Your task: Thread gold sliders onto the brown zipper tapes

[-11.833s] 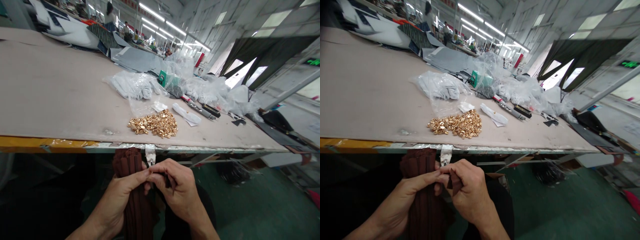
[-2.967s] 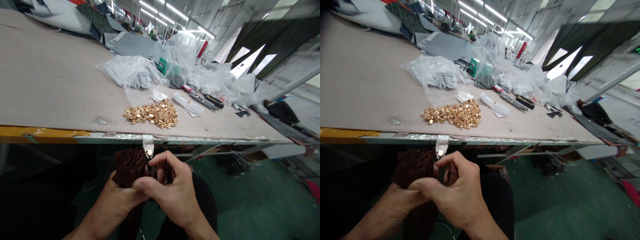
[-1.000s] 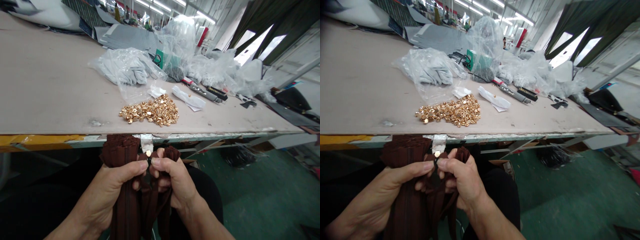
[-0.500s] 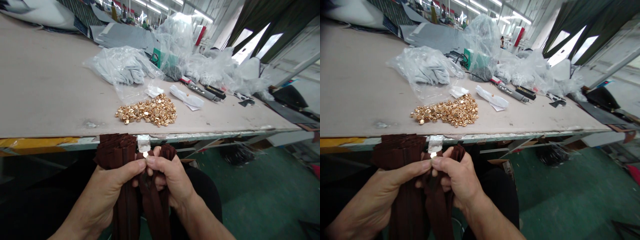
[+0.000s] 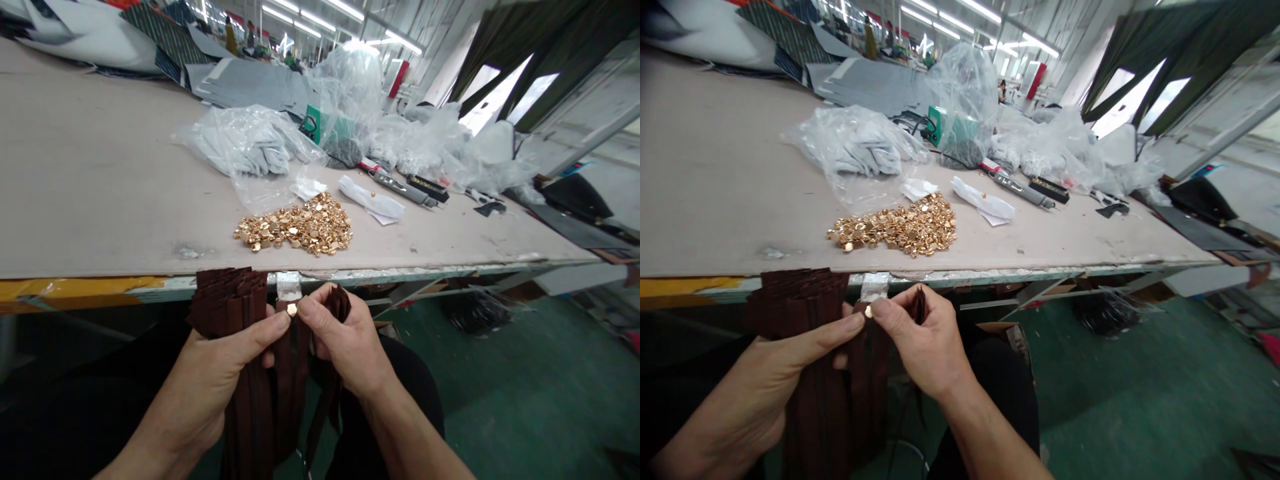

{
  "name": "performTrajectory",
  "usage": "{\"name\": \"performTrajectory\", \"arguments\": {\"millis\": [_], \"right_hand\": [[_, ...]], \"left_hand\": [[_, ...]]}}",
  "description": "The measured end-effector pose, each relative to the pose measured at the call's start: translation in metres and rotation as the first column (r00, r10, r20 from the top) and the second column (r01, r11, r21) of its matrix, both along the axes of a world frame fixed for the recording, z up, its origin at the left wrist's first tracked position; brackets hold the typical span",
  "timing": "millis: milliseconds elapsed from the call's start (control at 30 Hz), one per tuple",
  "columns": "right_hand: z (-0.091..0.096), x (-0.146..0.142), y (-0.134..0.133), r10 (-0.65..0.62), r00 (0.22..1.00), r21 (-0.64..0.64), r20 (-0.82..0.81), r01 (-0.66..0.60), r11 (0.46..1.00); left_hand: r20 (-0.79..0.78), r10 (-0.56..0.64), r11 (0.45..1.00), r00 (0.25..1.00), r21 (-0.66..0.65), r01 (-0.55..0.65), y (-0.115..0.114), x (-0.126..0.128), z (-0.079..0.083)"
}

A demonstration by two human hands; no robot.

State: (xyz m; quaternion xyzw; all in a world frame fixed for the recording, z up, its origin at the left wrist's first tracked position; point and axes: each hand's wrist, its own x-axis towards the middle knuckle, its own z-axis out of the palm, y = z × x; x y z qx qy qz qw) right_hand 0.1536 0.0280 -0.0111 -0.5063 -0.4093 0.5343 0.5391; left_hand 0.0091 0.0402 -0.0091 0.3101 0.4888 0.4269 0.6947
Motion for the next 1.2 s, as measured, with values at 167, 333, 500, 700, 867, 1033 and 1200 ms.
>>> {"name": "performTrajectory", "arguments": {"millis": [167, 333, 500, 700, 867, 1033, 1200], "right_hand": [[0.011, -0.001, 0.004, -0.012, 0.982, 0.051, 0.19, 0.003, 0.999], [0.015, -0.01, 0.011, -0.18, 0.808, 0.276, 0.56, 0.023, 0.961], [0.027, -0.014, 0.038, -0.424, 0.506, 0.456, 0.751, 0.067, 0.888], [0.036, -0.006, 0.038, -0.072, 0.764, 0.27, 0.642, -0.137, 0.953], [0.035, 0.005, 0.015, 0.194, 0.835, 0.104, 0.515, -0.286, 0.953], [0.038, 0.018, 0.015, 0.13, 0.926, 0.088, 0.354, -0.172, 0.981], [0.047, 0.006, 0.039, -0.256, 0.562, 0.317, 0.786, -0.011, 0.948]], "left_hand": [[0.118, -0.037, 0.995, 0.992, -0.092, 0.048, -0.002, 0.001, -0.003], [0.204, -0.023, 0.988, 0.979, -0.147, 0.054, -0.002, 0.004, -0.008], [0.156, 0.074, 0.978, 0.985, -0.206, -0.041, 0.002, 0.008, -0.004], [0.131, 0.058, 0.98, 0.99, -0.196, -0.032, -0.001, 0.008, -0.005], [0.057, -0.079, 0.997, 0.995, 0.0, 0.079, -0.011, 0.007, -0.013], [0.047, -0.065, 0.998, 0.997, 0.002, 0.065, -0.017, 0.007, -0.007], [0.071, -0.028, 0.999, 0.997, -0.016, 0.029, -0.013, 0.005, -0.01]]}}
